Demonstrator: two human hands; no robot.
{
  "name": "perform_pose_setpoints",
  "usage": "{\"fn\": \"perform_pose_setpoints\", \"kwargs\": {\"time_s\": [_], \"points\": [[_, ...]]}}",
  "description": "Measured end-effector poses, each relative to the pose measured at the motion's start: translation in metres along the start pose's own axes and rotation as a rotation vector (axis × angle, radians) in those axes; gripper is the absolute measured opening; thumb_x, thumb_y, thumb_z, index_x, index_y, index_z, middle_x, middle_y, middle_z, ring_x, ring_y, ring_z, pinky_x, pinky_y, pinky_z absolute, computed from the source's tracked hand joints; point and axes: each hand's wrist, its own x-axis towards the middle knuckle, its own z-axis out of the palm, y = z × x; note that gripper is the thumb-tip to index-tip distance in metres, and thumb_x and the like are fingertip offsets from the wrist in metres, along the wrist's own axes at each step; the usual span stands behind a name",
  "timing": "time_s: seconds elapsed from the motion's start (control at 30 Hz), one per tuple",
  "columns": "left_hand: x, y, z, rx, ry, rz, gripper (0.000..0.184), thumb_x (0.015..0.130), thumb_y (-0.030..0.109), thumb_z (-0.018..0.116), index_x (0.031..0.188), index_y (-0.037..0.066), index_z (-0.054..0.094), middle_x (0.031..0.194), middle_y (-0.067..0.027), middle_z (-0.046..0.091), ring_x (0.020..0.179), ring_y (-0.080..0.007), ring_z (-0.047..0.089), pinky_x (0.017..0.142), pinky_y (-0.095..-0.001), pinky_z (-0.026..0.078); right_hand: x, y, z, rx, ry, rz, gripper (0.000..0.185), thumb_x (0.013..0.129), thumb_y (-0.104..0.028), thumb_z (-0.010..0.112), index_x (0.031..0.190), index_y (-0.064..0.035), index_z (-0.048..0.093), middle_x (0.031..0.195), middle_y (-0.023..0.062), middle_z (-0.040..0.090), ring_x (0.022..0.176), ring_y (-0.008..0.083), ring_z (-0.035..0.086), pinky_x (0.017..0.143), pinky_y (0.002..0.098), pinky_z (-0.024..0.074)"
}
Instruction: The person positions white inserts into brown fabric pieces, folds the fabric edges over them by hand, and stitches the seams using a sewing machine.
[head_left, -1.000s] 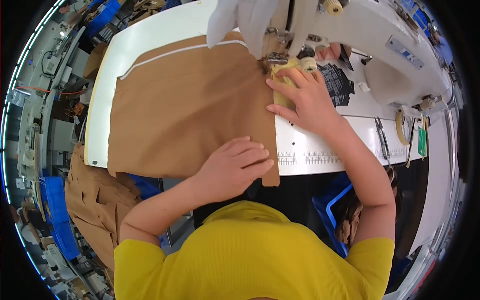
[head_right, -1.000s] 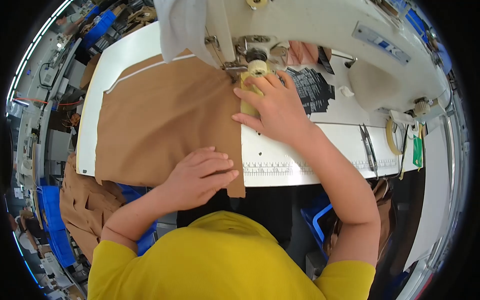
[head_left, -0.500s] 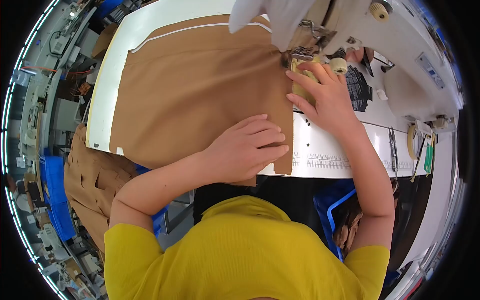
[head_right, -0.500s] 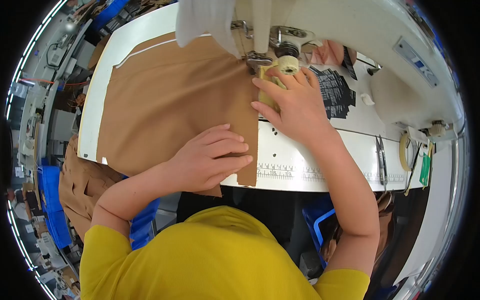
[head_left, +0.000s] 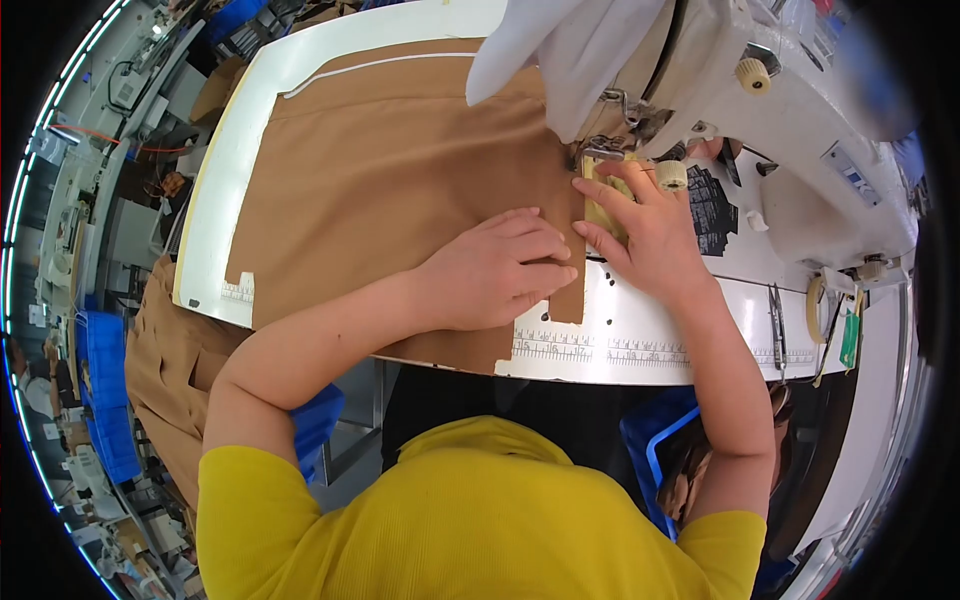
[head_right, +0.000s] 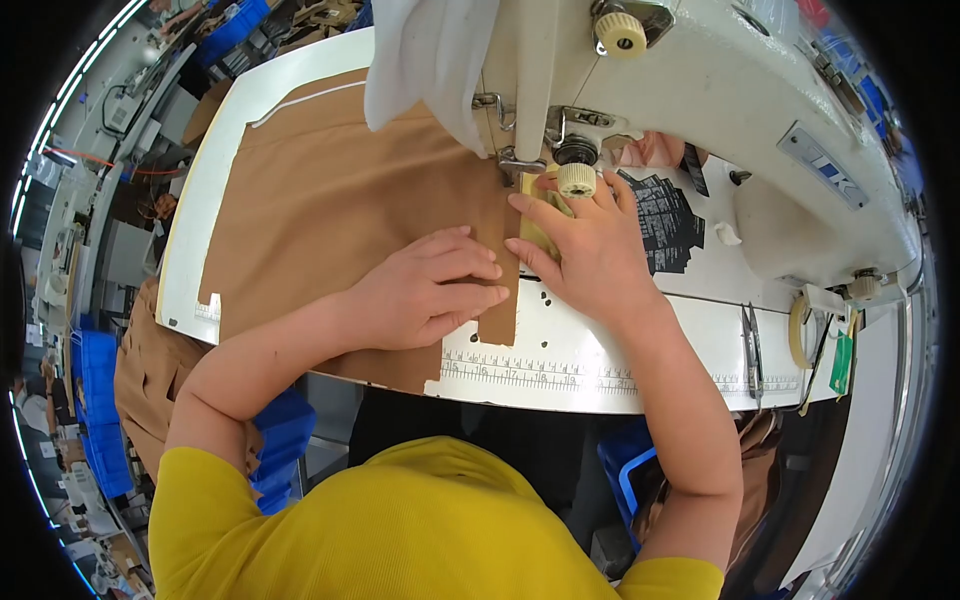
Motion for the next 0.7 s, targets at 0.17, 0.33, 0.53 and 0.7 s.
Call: {"fn": "perform_pose_setpoints", "kwargs": {"time_s": [0.17, 0.33, 0.53, 0.7], "points": [[0.008, -0.016, -0.001, 0.001, 0.012, 0.033, 0.019, 0.079, 0.01, 0.065, 0.098, 0.009, 0.066, 0.101, -0.0037, 0.058, 0.101, -0.026, 0.054, 0.1, -0.043, 0.042, -0.001, 0.001, 0.002, 0.019, 0.032, -0.002, 0.04, 0.081, -0.035, 0.07, 0.117, -0.0177, 0.065, 0.111, 0.0059, 0.061, 0.105, 0.0264, 0.055, 0.09, 0.0433, 0.0368], [0.013, -0.032, -0.004, -0.047, -0.016, 0.031, 0.024, 0.081, 0.008, 0.067, 0.105, 0.007, 0.066, 0.106, -0.0056, 0.059, 0.1, -0.0292, 0.054, 0.101, -0.0443, 0.042, -0.001, 0.0, -0.001, -0.015, -0.01, 0.011, 0.041, 0.08, -0.032, 0.071, 0.118, -0.0179, 0.064, 0.116, 0.0034, 0.058, 0.108, 0.0239, 0.055, 0.081, 0.0395, 0.0405], [0.021, -0.047, -0.011, -0.038, -0.024, 0.036, 0.022, 0.082, 0.01, 0.067, 0.105, 0.01, 0.068, 0.106, -0.0058, 0.058, 0.102, -0.0293, 0.054, 0.1, -0.0428, 0.043, -0.001, 0.002, 0.004, 0.048, 0.099, -0.015, 0.037, 0.082, -0.036, 0.07, 0.114, -0.0185, 0.066, 0.099, 0.0082, 0.064, 0.099, 0.0286, 0.055, 0.103, 0.0497, 0.0322], [0.028, -0.063, -0.013, -0.021, -0.046, 0.037, 0.024, 0.083, 0.009, 0.065, 0.107, 0.011, 0.068, 0.107, -0.0055, 0.058, 0.103, -0.0285, 0.053, 0.099, -0.0418, 0.043, -0.001, 0.001, 0.003, 0.068, 0.077, 0.007, 0.035, 0.082, -0.034, 0.07, 0.113, -0.018, 0.067, 0.096, 0.0087, 0.064, 0.101, 0.0282, 0.055, 0.103, 0.0507, 0.0322]]}}
